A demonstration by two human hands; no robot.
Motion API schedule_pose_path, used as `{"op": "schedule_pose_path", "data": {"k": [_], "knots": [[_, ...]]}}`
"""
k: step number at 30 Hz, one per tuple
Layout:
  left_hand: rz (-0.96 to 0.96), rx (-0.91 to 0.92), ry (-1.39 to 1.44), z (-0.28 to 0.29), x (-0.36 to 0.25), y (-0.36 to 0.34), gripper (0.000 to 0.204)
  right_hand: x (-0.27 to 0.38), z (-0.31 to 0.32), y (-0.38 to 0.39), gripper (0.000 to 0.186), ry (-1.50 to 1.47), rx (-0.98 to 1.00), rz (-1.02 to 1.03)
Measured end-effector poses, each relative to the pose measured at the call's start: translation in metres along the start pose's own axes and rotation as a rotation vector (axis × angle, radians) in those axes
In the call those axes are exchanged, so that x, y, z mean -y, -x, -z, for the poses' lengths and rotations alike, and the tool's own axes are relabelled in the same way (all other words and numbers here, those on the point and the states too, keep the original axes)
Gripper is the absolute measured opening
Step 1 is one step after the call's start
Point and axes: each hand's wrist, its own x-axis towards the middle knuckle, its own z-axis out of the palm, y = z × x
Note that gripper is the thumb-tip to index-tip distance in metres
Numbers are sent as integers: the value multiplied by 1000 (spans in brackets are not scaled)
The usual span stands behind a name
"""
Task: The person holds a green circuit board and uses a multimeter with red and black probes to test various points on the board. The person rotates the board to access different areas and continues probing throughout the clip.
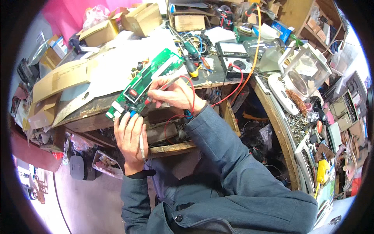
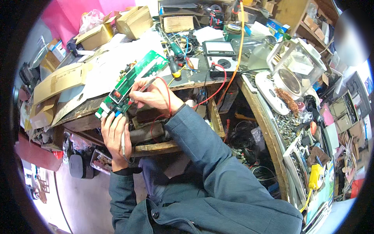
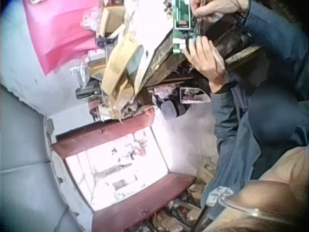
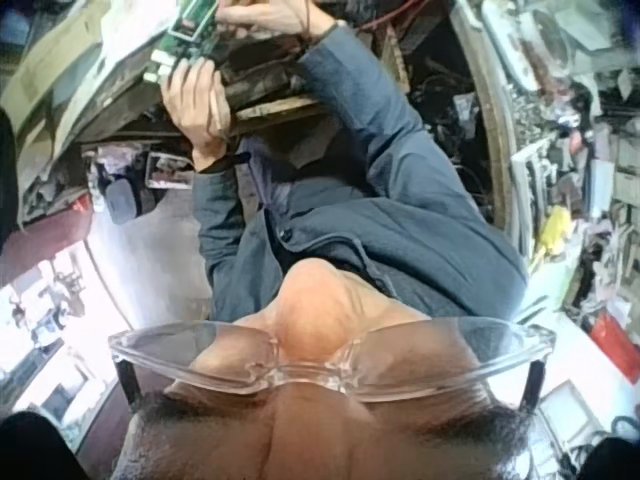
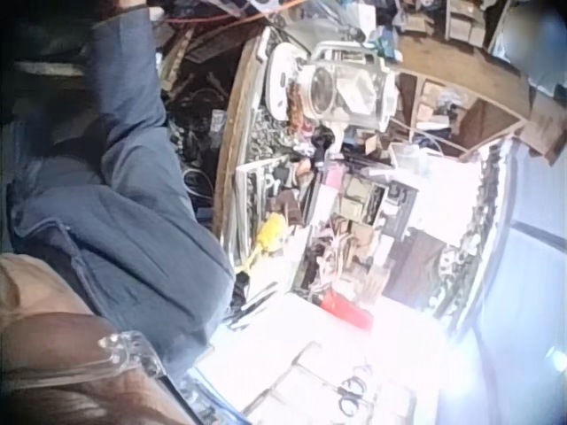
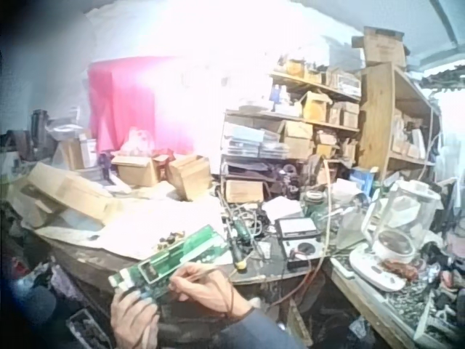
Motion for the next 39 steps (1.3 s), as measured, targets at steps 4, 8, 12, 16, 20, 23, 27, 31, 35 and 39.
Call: {"op": "schedule_pose_path", "data": {"k": [4, 8, 12, 16, 20, 23, 27, 31, 35, 39], "knots": [[-4, -7, -6, -2, 1, 0, 29, 4, 0, 1, 17, 11, -11, 10], [-9, -7, -16, -1, 2, 2, 33, 10, -3, 4, 17, 106, -8, -24], [-16, -40, 27, 6, -10, -4, 36, 24, -6, 9, 16, -23, 28, -27], [-12, -122, 20, 13, -13, -12, 39, 25, -5, 10, 15, -281, -87, 195], [11, -151, -24, 14, -2, -25, 36, 23, 4, 6, 22, -294, -116, 259], [-5, -132, 24, 15, 0, -27, 35, 31, -9, 6, 27, -257, -225, 271], [-66, -104, 85, 11, -14, -36, 37, 42, -4, 12, 28, -157, -217, 234], [-110, -127, 82, 5, -20, -48, 39, 38, -2, 14, 25, -62, -67, 91], [-143, -134, 87, 7, -19, -56, 35, 42, -9, 17, 26, -205, 2, -9], [-174, -102, 72, 7, -15, -55, 34, 39, -10, 14, 25, -316, 8, -2]]}}
